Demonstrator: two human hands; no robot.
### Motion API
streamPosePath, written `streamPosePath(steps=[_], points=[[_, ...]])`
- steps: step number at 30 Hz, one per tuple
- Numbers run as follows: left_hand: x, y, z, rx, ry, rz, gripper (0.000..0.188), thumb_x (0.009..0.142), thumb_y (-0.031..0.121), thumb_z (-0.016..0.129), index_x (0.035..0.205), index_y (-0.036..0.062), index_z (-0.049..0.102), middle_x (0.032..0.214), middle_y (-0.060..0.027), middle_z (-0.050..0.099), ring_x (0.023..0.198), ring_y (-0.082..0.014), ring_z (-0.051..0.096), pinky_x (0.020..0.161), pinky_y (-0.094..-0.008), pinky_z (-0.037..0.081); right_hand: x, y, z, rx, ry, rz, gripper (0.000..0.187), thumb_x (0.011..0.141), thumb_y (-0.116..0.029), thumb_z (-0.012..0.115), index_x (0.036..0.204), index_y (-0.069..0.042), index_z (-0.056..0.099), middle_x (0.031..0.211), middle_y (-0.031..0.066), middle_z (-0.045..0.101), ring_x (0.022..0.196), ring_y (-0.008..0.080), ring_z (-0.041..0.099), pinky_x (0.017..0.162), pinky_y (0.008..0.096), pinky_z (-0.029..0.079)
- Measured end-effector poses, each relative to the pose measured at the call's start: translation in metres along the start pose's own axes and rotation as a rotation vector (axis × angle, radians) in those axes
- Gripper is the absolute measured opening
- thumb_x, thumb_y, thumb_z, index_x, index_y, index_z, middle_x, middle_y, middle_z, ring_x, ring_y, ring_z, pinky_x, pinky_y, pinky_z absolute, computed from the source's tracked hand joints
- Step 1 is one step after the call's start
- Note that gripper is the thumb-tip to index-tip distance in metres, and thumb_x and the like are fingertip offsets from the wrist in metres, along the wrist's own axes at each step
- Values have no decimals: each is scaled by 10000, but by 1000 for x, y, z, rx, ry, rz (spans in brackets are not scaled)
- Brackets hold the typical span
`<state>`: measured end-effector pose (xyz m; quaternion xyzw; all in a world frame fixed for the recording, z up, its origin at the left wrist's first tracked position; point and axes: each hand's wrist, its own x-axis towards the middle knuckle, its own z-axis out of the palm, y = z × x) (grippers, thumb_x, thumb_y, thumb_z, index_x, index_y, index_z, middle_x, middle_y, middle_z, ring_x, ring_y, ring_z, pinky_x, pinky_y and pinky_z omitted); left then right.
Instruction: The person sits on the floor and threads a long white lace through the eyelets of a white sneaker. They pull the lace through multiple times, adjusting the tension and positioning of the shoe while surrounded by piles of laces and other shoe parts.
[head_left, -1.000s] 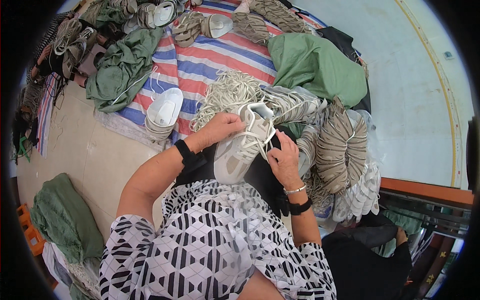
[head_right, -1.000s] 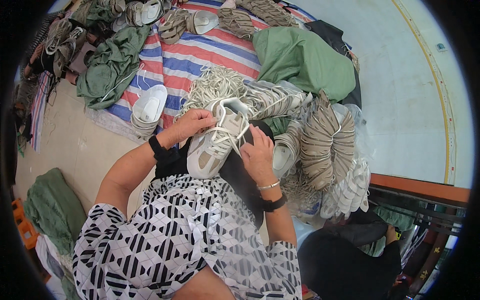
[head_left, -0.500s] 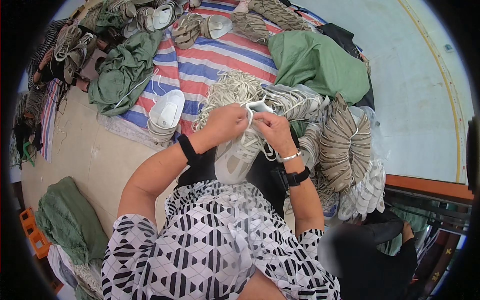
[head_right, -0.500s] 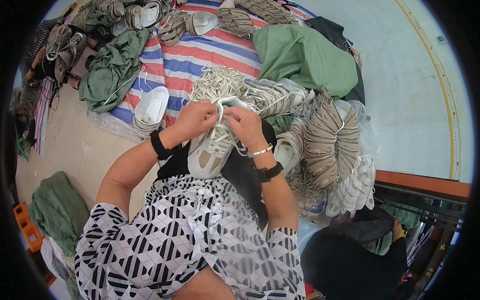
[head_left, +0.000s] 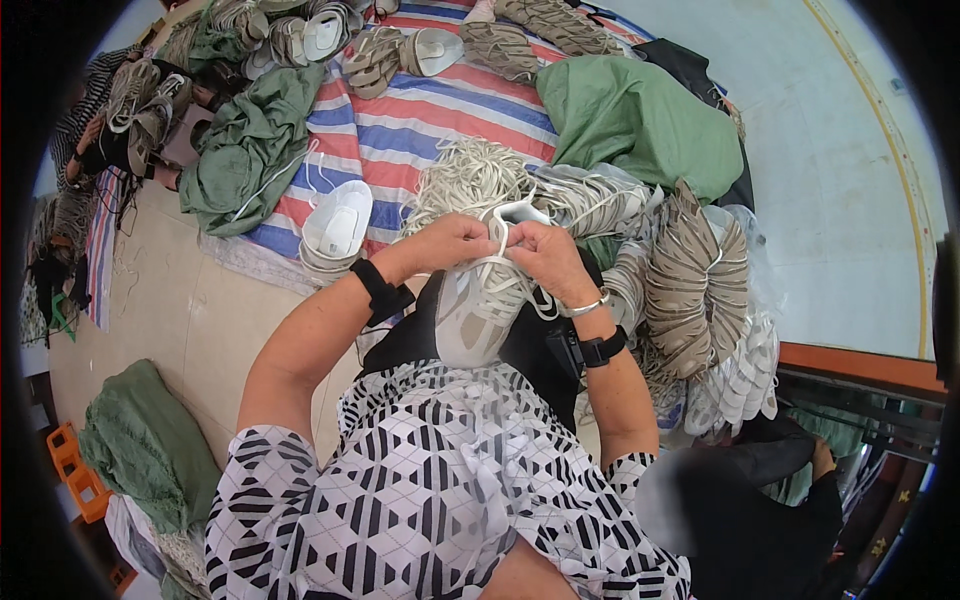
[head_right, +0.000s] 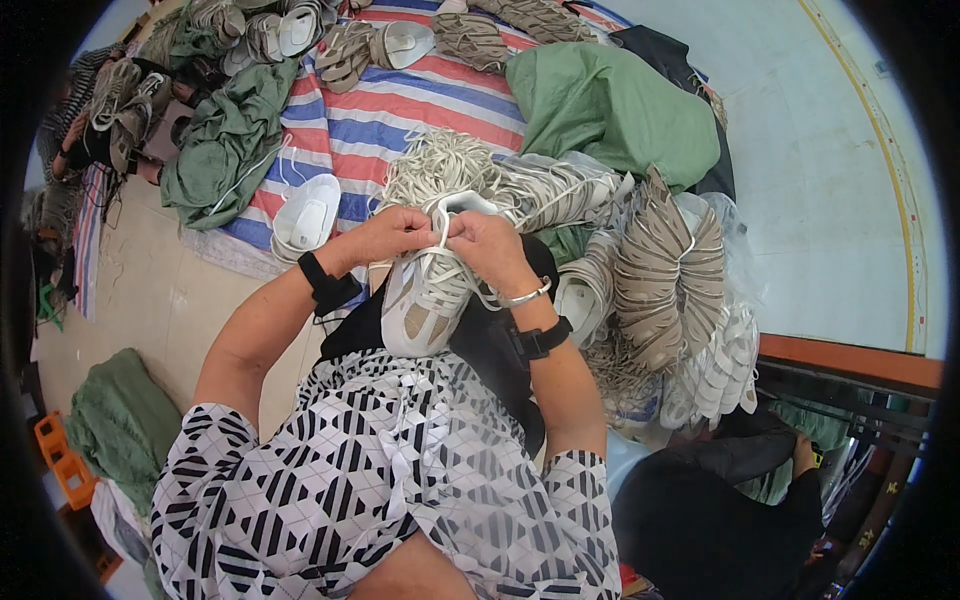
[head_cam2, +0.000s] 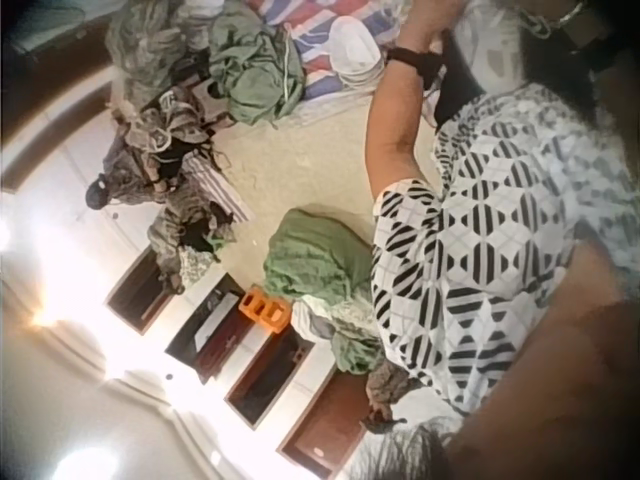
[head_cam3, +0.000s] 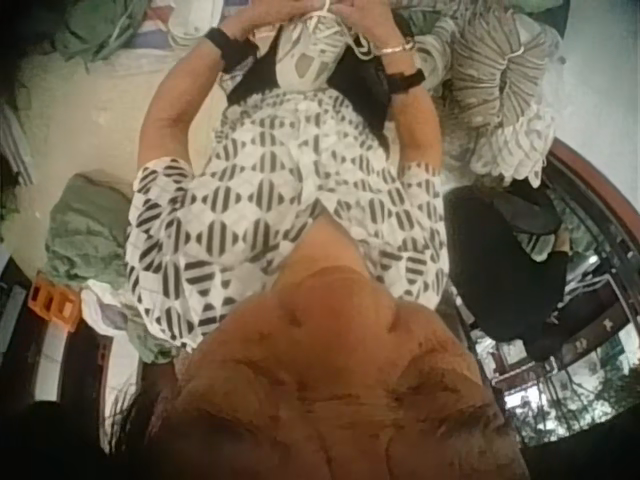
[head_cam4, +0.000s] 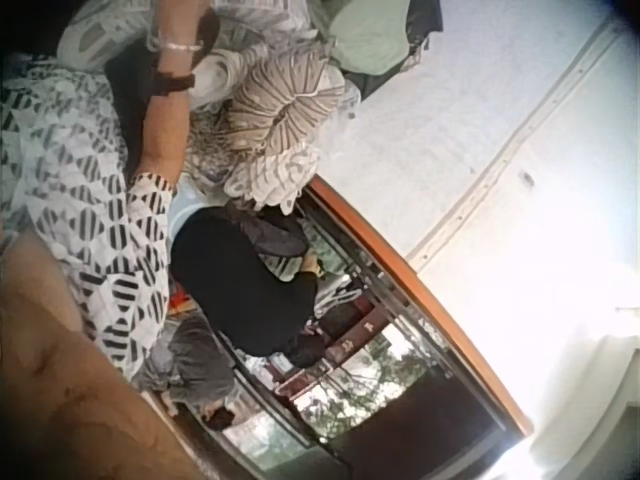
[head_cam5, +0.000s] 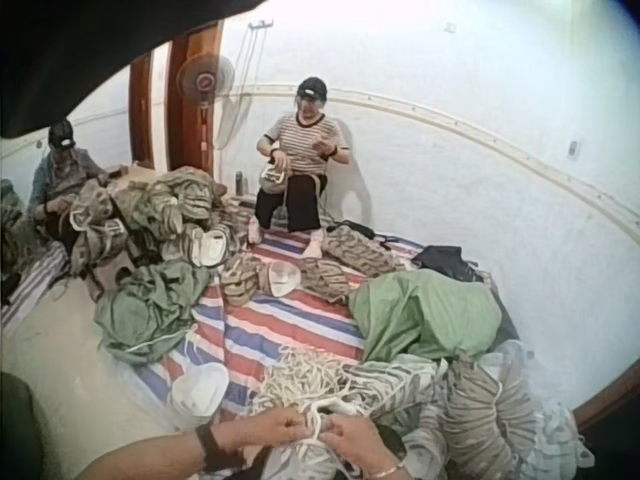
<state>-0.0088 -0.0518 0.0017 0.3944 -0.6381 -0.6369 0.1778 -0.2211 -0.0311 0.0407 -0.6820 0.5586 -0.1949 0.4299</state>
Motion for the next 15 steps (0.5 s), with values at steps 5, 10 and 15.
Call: streamPosePath(steps=[5, 10, 15], points=[[-4, 9, -11, -130, -73, -148, 304, 972, 335, 568, 814, 87, 645, 754, 52, 562, 681, -37, 463, 607, -221, 388, -10, 14, -13, -223, 182, -260, 139, 802, -227, 668, 835, -91, 669, 738, 127, 666, 690, 322, 650, 635, 394, 503], [-11, 15, -7, -242, -46, -163, 301, 972, 333, 550, 830, 90, 654, 796, 53, 606, 728, -43, 509, 656, -206, 401, -38, 54, -74, -346, 288, 44, 166, 822, -258, 672, 855, -95, 670, 791, 131, 671, 734, 319, 651, 671, 401, 504], [-26, 20, 2, -220, -98, -79, 224, 907, 264, 605, 827, 69, 679, 817, 23, 633, 761, -67, 517, 715, -219, 399, -61, 71, -52, -129, 379, 6, 210, 834, -261, 681, 851, -52, 677, 1103, 151, 635, 942, 332, 611, 812, 397, 478]])
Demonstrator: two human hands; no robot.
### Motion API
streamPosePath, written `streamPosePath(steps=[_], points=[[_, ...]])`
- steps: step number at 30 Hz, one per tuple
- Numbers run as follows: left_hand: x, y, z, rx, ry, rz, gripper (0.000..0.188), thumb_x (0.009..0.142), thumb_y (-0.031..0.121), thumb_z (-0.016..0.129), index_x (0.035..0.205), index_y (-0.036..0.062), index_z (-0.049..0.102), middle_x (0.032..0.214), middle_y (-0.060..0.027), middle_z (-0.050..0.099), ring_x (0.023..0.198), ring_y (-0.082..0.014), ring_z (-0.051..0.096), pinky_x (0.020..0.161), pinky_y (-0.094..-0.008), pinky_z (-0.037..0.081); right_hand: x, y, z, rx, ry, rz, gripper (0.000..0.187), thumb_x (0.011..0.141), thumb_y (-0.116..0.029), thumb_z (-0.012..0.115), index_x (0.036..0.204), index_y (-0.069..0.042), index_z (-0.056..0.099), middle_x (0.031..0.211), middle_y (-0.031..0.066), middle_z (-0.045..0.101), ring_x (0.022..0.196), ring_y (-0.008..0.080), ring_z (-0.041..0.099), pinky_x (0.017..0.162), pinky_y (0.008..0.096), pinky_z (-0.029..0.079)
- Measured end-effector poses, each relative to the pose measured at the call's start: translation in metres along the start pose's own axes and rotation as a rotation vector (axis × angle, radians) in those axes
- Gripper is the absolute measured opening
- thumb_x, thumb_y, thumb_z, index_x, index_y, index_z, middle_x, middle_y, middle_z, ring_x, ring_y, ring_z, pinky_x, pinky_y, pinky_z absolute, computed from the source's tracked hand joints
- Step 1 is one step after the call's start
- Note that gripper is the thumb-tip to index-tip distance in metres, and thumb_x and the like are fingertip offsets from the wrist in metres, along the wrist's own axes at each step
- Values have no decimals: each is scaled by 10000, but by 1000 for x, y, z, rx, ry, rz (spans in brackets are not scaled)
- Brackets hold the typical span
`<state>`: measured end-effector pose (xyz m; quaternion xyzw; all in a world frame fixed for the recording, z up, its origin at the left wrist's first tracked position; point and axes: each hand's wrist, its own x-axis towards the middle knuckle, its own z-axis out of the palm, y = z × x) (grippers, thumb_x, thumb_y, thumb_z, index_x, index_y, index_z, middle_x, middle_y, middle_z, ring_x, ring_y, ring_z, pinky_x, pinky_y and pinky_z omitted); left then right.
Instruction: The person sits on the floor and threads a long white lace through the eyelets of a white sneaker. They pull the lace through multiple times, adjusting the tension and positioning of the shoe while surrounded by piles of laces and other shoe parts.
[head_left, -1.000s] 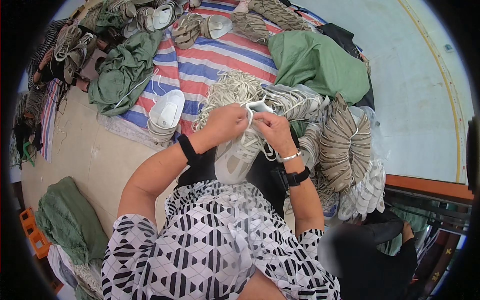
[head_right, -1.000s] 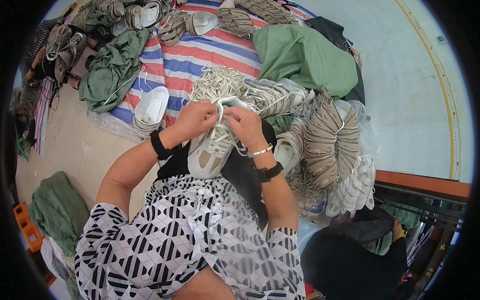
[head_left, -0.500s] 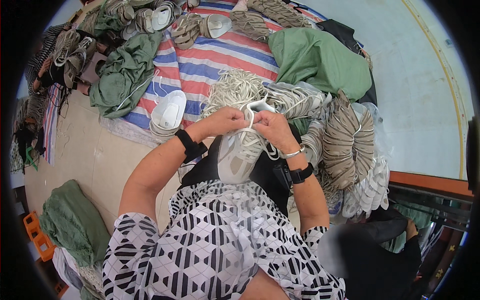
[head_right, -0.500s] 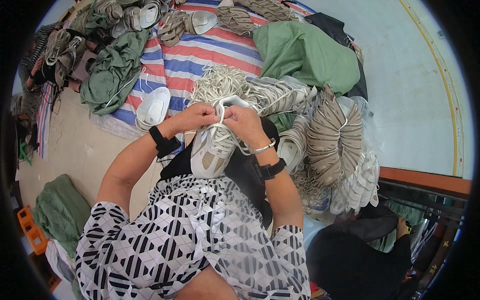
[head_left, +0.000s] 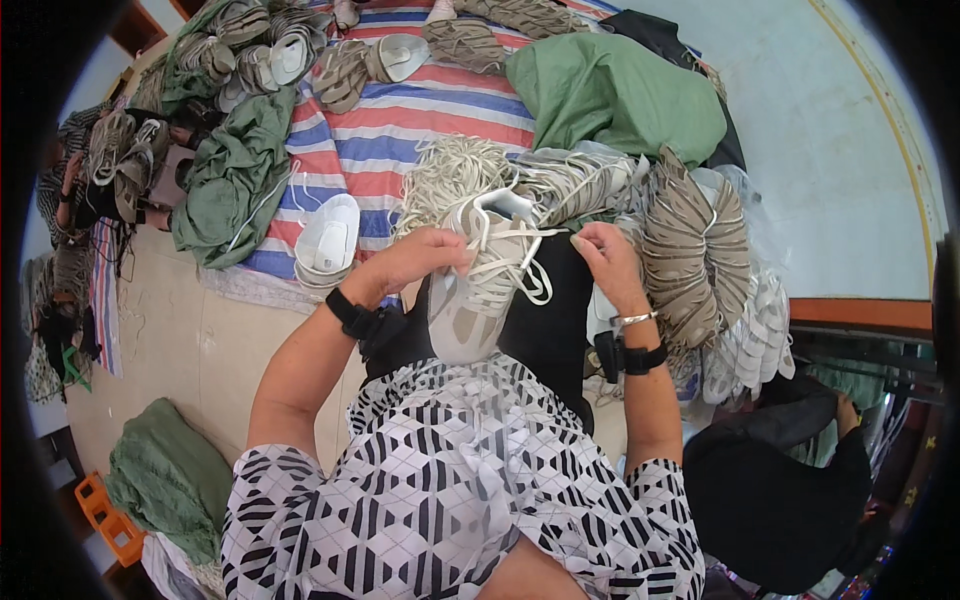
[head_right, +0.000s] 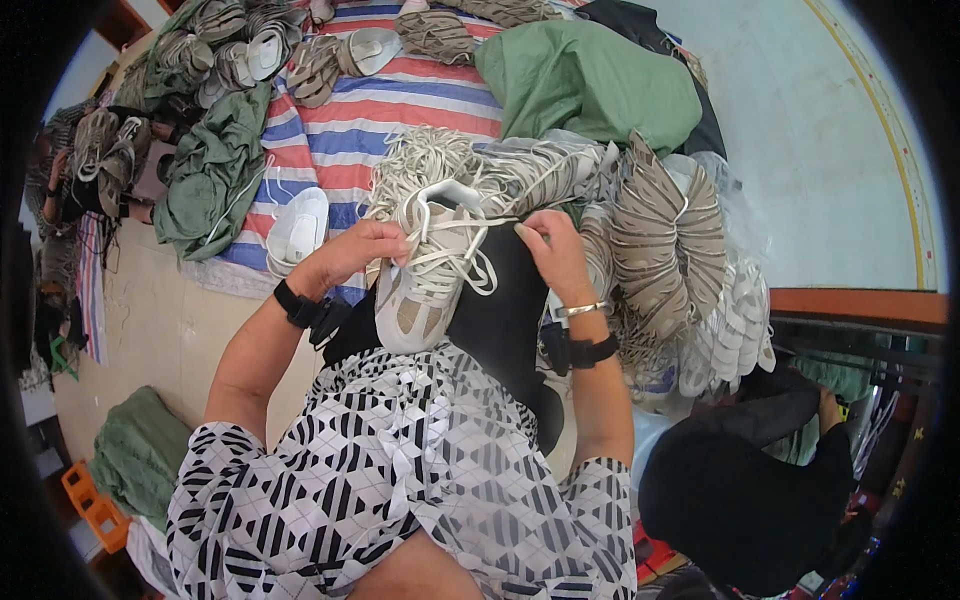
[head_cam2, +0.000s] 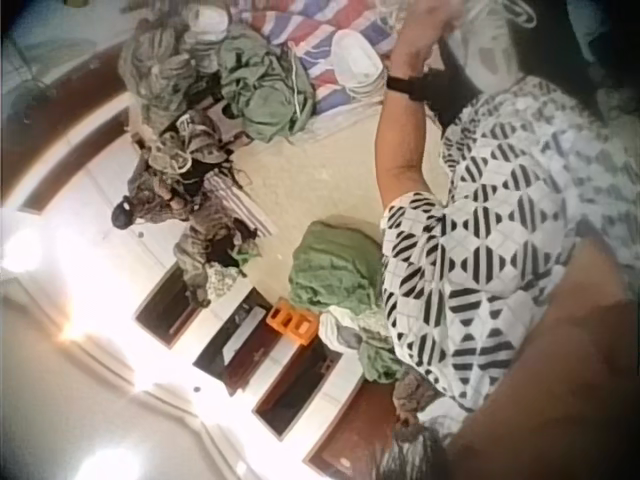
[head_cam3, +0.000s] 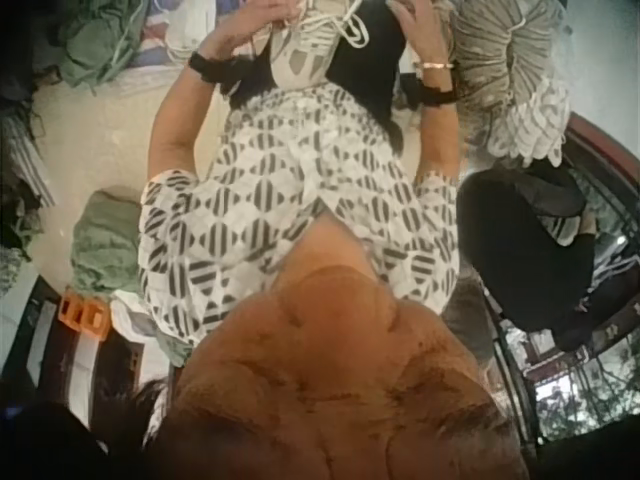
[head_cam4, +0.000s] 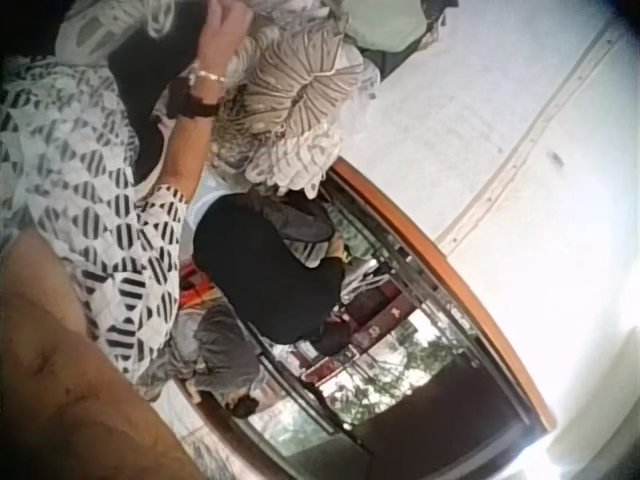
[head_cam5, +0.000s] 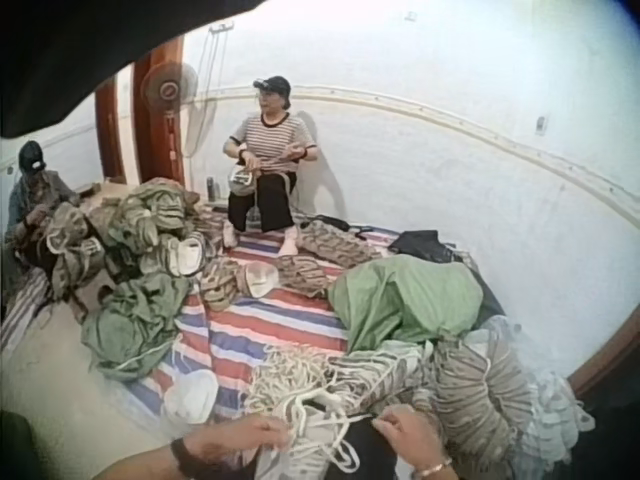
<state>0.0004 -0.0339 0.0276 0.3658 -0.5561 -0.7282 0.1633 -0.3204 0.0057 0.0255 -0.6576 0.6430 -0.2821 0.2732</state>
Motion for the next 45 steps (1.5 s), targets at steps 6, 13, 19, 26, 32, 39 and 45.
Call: streamPosePath(steps=[6, 13, 19, 26, 32, 39, 45], points=[[-8, 6, -8, 70, -54, -11, 207, 908, 228, 599, 870, 50, 699, 848, 1, 650, 830, -95, 568, 818, -253, 436, -25, -23, 43, -212, -10, -208, 163, 822, -218, 669, 783, -61, 650, 1231, 135, 608, 1257, 366, 446, 1010, 482, 339], [3, 5, -19, -76, 133, -109, 239, 942, 252, 582, 997, 45, 689, 906, 12, 637, 783, -53, 544, 712, -202, 437, -14, -41, 22, -58, -164, -149, 167, 842, -191, 630, 901, -41, 674, 1188, 133, 633, 1144, 308, 545, 983, 429, 383], [15, 0, 7, 807, 695, 445, 435, 889, 243, 631, 1248, 11, 549, 1184, -120, 590, 1107, -227, 532, 968, -342, 398, 49, -56, -14, 432, -386, -279, 261, 891, -202, 596, 1055, -12, 667, 1000, 115, 677, 928, 236, 637, 841, 325, 488], [-17, -10, 0, 621, 752, 437, 547, 768, 157, 705, 1258, 21, 501, 1350, -183, 473, 1246, -327, 428, 1082, -417, 290, 93, 38, -11, -46, -447, -322, 227, 862, -205, 616, 969, -14, 677, 859, 138, 678, 788, 255, 640, 752, 350, 497], [-39, -22, -12, 557, 904, 406, 527, 793, 199, 667, 1254, 16, 490, 1382, -212, 429, 1280, -338, 393, 1100, -433, 268, 65, 163, -36, 80, -685, 584, 208, 876, -239, 652, 1011, -90, 709, 827, -11, 676, 741, 111, 624, 603, 278, 495], [2, -15, -9, 717, 734, 330, 561, 800, 252, 659, 1284, 37, 474, 1407, -201, 411, 1282, -323, 398, 1100, -423, 275, 81, 193, -25, 190, -761, 551, 268, 833, -219, 686, 1056, -69, 695, 899, 34, 680, 776, 123, 622, 684, 267, 499], [14, -15, -7, 516, 752, 319, 577, 757, 264, 705, 1251, 47, 500, 1369, -197, 451, 1255, -337, 404, 1071, -426, 296, 64, 237, 42, 135, -974, 323, 458, 829, -307, 678, 1212, -63, 615, 1010, 120, 698, 936, 247, 651, 864, 371, 506]])
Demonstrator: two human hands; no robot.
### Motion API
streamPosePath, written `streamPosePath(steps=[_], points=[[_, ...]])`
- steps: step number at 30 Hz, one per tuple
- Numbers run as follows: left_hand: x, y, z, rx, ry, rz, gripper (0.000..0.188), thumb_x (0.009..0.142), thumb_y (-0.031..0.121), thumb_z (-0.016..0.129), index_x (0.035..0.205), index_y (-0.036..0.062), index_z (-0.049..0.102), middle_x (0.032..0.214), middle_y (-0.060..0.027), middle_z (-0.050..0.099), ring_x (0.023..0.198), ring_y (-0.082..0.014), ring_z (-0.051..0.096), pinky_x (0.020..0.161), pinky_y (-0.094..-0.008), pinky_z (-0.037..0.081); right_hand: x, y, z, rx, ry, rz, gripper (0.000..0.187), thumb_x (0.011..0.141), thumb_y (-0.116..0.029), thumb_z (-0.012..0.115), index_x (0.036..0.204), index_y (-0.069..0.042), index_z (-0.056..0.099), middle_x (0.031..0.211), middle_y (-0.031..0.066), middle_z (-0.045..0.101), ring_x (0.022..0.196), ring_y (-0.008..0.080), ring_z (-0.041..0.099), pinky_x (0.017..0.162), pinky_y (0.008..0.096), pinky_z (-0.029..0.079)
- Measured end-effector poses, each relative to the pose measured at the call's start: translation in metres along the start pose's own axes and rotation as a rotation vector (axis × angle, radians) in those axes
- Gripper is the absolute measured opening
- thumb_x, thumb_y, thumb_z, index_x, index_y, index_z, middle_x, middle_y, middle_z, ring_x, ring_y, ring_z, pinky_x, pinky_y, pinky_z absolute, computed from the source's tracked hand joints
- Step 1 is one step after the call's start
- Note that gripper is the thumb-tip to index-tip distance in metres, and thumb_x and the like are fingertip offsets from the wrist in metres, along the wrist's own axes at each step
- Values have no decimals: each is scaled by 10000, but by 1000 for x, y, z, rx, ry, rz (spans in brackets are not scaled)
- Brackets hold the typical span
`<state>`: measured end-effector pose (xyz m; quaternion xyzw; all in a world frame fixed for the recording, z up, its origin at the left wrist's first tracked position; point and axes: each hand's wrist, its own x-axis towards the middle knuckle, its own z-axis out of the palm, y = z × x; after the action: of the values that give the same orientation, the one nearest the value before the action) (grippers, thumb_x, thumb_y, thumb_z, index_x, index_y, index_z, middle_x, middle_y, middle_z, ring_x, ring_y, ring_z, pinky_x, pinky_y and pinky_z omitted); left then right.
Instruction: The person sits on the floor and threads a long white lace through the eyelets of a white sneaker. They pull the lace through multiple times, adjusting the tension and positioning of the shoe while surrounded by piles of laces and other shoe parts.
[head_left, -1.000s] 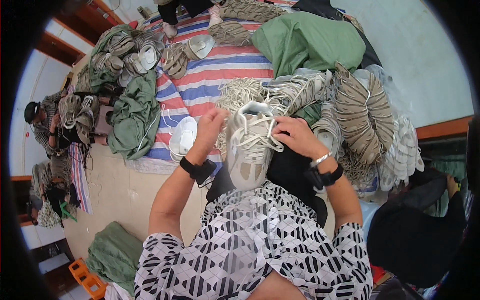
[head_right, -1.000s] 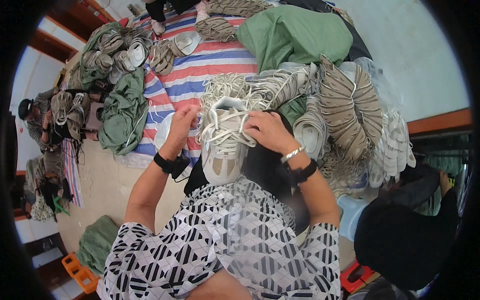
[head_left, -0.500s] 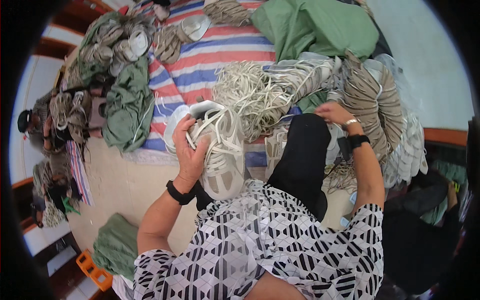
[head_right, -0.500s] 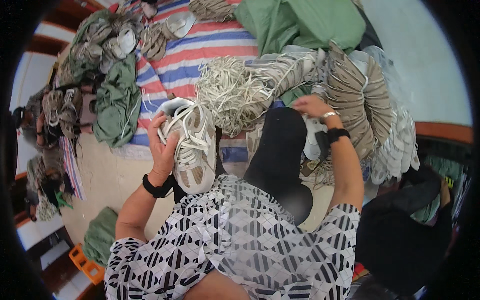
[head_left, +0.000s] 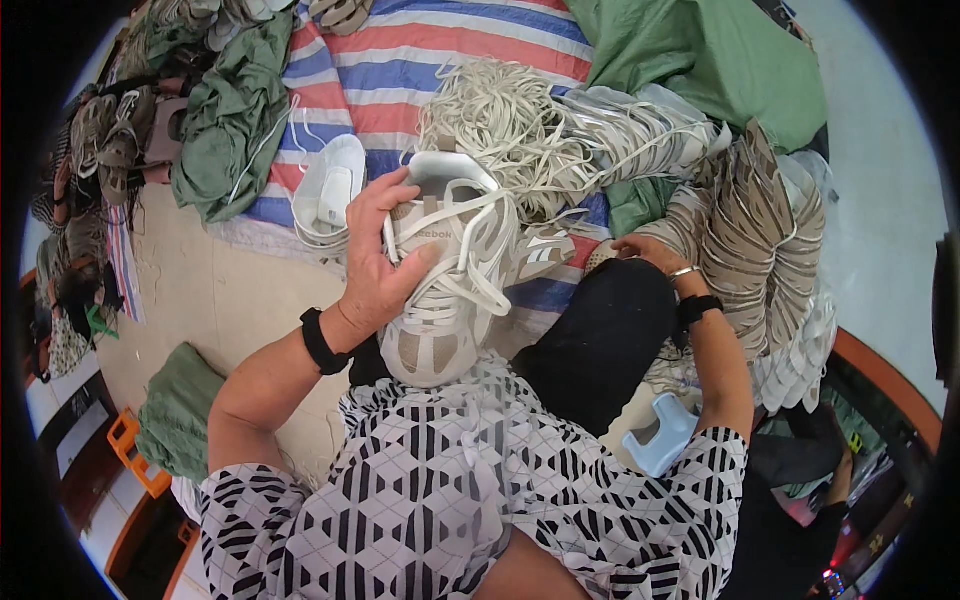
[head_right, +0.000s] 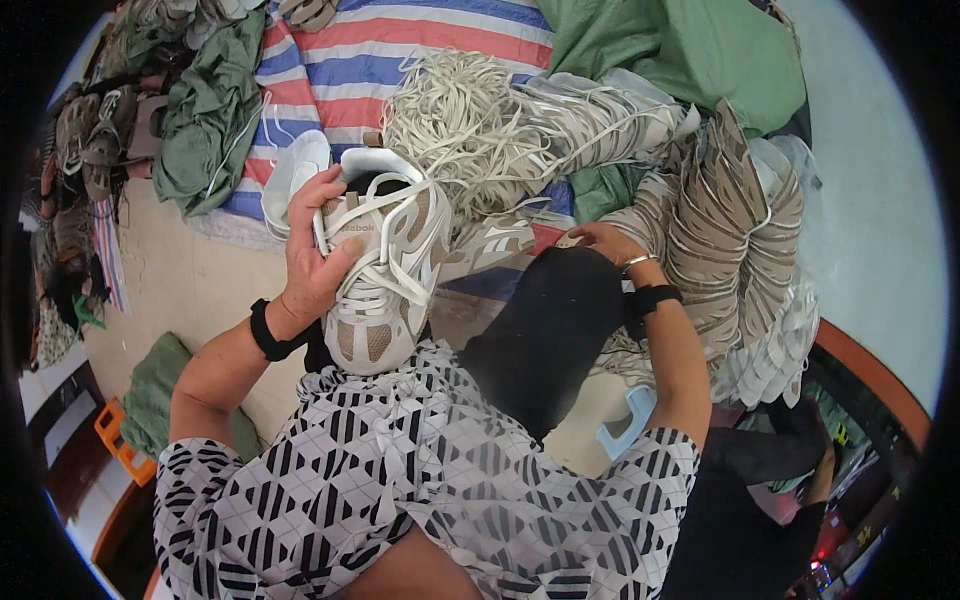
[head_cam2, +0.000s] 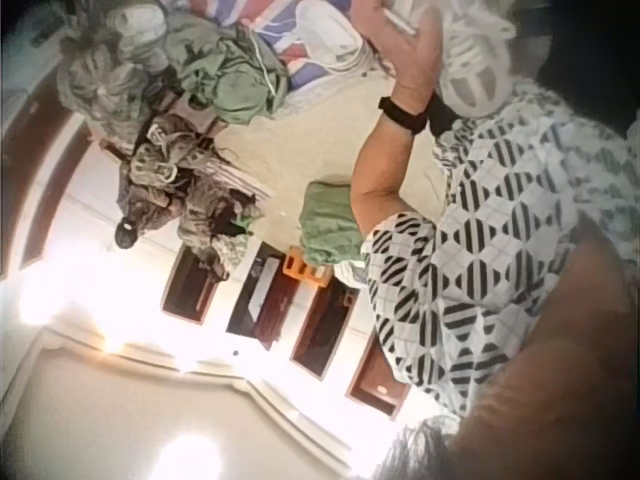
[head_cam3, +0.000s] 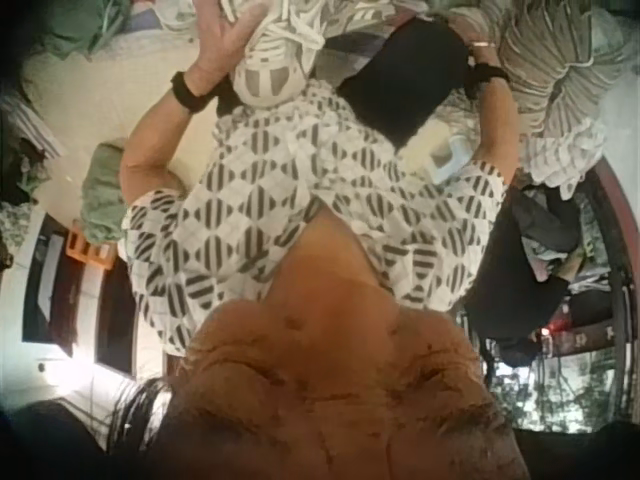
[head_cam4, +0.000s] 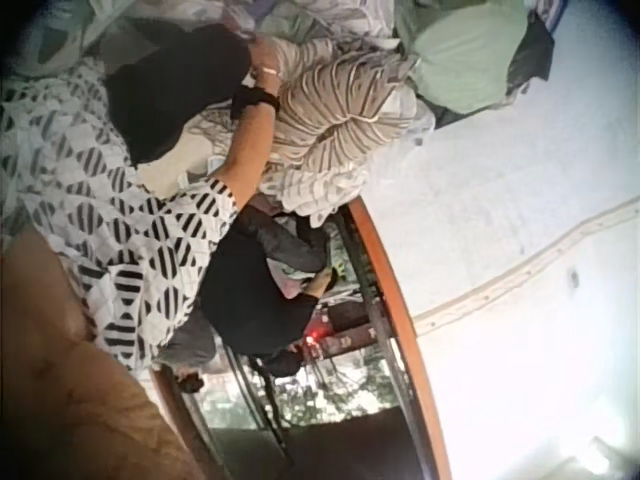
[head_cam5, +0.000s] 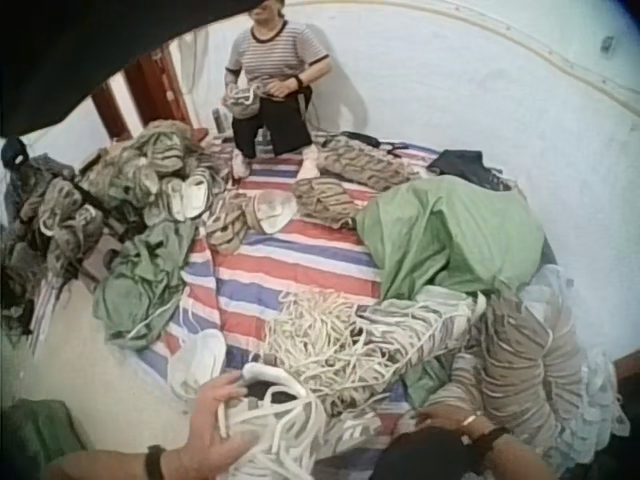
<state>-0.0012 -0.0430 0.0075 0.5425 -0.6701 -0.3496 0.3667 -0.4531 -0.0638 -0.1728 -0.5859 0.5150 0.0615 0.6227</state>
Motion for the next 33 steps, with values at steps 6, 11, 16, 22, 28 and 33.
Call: streamPosePath(steps=[6, 11, 16, 22, 28, 33], points=[[-13, -10, 1, -6, 14, -54, 589, 790, 286, 715, 1273, 41, 485, 1363, -180, 468, 1276, -333, 419, 1094, -443, 292, 65, 34, 68, -461, 423, -297, 468, 862, -355, 618, 1232, -70, 591, 1029, 181, 686, 985, 365, 642, 862, 419, 501], [-6, -4, -1, 107, -3, -47, 584, 785, 271, 718, 1275, 53, 485, 1366, -182, 466, 1303, -334, 397, 1102, -438, 282, 123, 38, 94, -463, 302, -254, 435, 865, -350, 603, 1187, -57, 598, 1001, 205, 678, 953, 396, 638, 843, 438, 506], [0, 7, 4, 87, -23, -35, 553, 782, 224, 686, 1265, 57, 475, 1375, -177, 437, 1281, -298, 408, 1086, -398, 300, 124, 42, 84, -401, 252, -182, 407, 868, -344, 588, 1142, -43, 605, 973, 229, 671, 921, 428, 635, 824, 458, 510], [-5, 15, 6, 104, 8, 75, 530, 808, 236, 713, 1262, 66, 499, 1342, -180, 470, 1269, -320, 409, 1077, -417, 299, 54, 27, 25, -254, 659, -130, 300, 872, -270, 560, 1043, -27, 603, 938, 261, 655, 873, 453, 629, 781, 477, 518], [-19, 21, 24, 149, 13, 171, 498, 830, 339, 676, 1232, 75, 546, 1317, -159, 513, 1245, -317, 439, 1064, -425, 310, -48, -55, -6, 645, 908, -143, 360, 920, -163, 506, 1240, 0, 524, 962, 210, 660, 886, 388, 673, 759, 508, 545], [-3, 16, 36, -323, -212, 222, 427, 944, 417, 507, 1127, 55, 638, 1165, -150, 625, 1114, -255, 564, 964, -365, 414, -57, -164, 16, 608, 1128, -802, 499, 949, -239, 526, 1371, 7, 427, 1179, 140, 611, 1020, 259, 620, 899, 408, 504]])
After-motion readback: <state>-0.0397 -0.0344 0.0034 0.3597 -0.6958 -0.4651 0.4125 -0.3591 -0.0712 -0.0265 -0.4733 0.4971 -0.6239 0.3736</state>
